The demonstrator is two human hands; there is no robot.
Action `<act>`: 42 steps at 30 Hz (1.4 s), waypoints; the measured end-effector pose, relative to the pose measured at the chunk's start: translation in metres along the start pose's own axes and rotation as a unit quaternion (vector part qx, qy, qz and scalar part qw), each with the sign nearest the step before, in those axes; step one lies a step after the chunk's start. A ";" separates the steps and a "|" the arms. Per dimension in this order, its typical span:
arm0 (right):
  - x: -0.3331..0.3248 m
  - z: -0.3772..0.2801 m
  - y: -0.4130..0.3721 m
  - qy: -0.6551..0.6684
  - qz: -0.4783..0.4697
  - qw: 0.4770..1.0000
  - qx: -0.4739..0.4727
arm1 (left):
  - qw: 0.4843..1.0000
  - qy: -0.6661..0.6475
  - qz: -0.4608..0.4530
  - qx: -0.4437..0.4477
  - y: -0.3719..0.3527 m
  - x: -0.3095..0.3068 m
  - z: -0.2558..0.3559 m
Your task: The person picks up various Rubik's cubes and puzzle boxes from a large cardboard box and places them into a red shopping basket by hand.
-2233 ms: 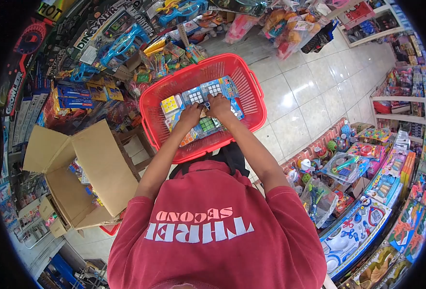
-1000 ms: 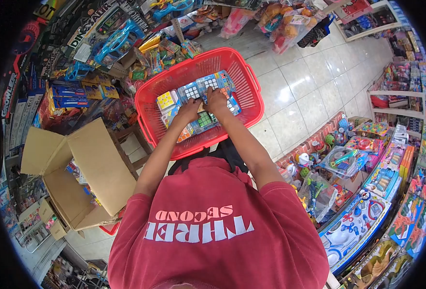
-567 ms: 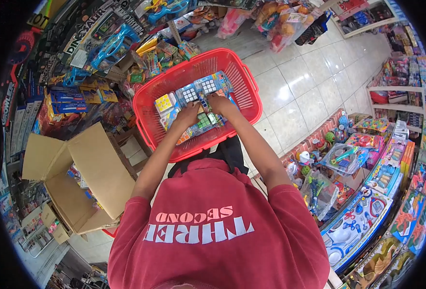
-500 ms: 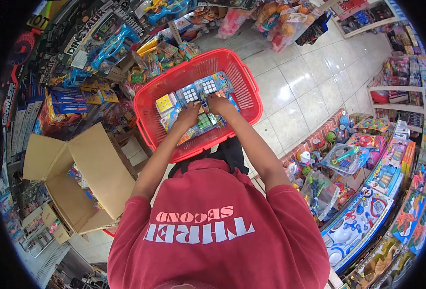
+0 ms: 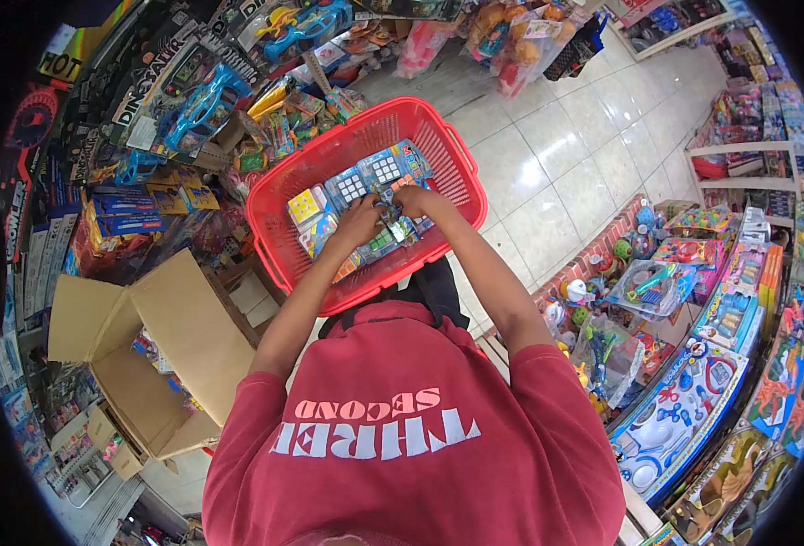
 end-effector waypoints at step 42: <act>-0.049 -0.072 -0.155 0.349 0.250 0.903 -0.011 | 0.905 -0.420 -0.062 0.008 -0.139 -0.054 0.071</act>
Point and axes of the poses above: each hand's wrist, its own y-axis towards the middle knuckle, its own x-axis out of the palm, z = x × y, the point moved 8 cm from there along y, towards the middle knuckle, and after that the axes turned 8 degrees about -x, right-handed, at the moved point
